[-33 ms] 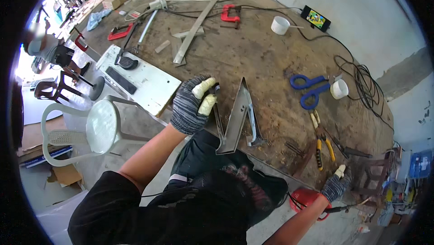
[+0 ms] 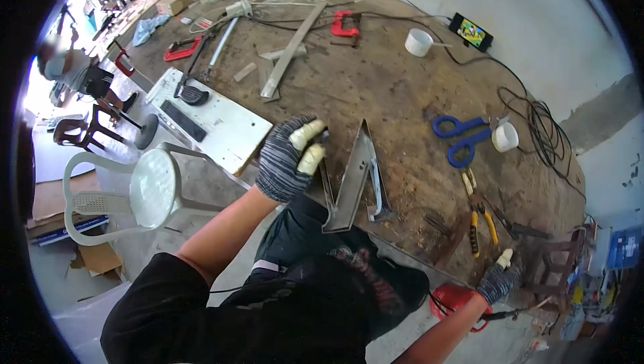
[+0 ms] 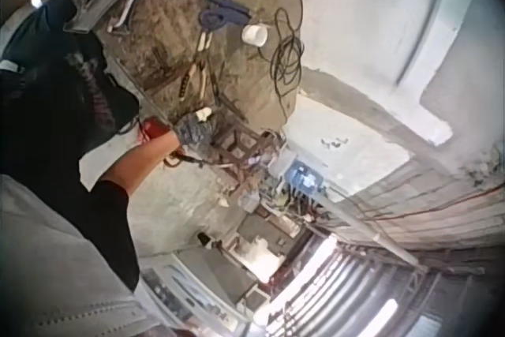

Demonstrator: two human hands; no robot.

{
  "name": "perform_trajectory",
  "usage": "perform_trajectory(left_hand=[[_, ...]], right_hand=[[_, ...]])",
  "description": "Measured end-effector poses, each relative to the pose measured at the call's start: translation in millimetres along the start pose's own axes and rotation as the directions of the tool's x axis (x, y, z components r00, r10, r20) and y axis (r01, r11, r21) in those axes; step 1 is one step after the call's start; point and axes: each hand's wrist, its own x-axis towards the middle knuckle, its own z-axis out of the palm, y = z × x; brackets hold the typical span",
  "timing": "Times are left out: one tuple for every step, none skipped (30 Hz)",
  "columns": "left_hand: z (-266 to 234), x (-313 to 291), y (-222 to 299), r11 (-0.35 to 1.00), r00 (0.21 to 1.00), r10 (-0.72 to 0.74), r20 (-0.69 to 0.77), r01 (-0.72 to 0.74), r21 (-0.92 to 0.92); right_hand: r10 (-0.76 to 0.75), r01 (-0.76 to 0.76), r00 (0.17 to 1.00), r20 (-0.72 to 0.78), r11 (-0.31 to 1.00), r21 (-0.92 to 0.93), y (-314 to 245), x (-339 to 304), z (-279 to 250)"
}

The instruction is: Assembling and finishing metal channel letters for a sign at a workbench.

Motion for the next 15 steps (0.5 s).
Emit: perform_trajectory(left_hand=[[-1,0,1,0.999,0.999,-0.009,0.031,0.008,0.032],[-1,0,2,0.997,0.999,-0.009,0.041,0.006,0.073],[-1,0,2,0.995,0.999,-0.010,0.041,0.006,0.099],[0,-1,3,0.987,0.998,-0.033,0.044,0.026,0.160],[1,-1,3,0.980,0.997,-0.061,0.053,0.049,0.195],[1,-1,3,0.977,0.990,-0.105,0.096,0.085,0.193],[1,-1,4,0.974,0.979,-0.149,0.137,0.121,0.191],[0,-1,4,0.974,0.976,-0.162,0.147,0.135,0.180],[-1,0,5,0.973,0.970,-0.179,0.166,0.149,0.174],[-1,0,5,0.973,0.970,-0.177,0.166,0.148,0.175],[-2,0,6,0.978,0.977,-0.154,0.145,0.129,0.165],[-3,1,7,0.975,0.976,-0.163,0.146,0.137,0.173],[-3,1,8,0.975,0.976,-0.163,0.142,0.137,0.176],[-3,1,8,0.973,0.973,-0.173,0.153,0.145,0.177],[-3,2,9,0.973,0.972,-0.174,0.155,0.146,0.178]], right_hand=[[-0.018,0.018,1.000,0.005,0.998,-0.066,3,0,0],[-0.034,0.035,0.999,0.006,0.996,-0.085,6,1,0],[-0.029,0.031,0.999,0.020,0.996,-0.084,8,2,1],[0.012,-0.007,0.999,0.043,0.994,-0.107,11,3,1],[-0.017,0.021,0.999,0.031,0.990,-0.137,12,4,1],[-0.023,0.028,0.999,0.034,0.989,-0.149,13,6,1],[-0.029,0.034,0.999,0.036,0.989,-0.143,13,6,2],[-0.014,0.022,0.999,0.044,0.983,-0.184,13,7,2],[-0.021,0.030,0.999,0.049,0.980,-0.196,13,7,2],[-0.019,0.028,0.999,0.050,0.981,-0.192,12,7,3],[-0.003,0.011,0.999,0.046,0.983,-0.184,11,7,3],[0.013,-0.003,0.998,0.058,0.987,-0.163,10,6,3],[0.009,0.002,0.998,0.059,0.984,-0.180,9,6,3],[0.013,-0.003,0.999,0.053,0.982,-0.188,8,6,2],[0.018,-0.008,0.999,0.048,0.980,-0.200,7,6,2]])
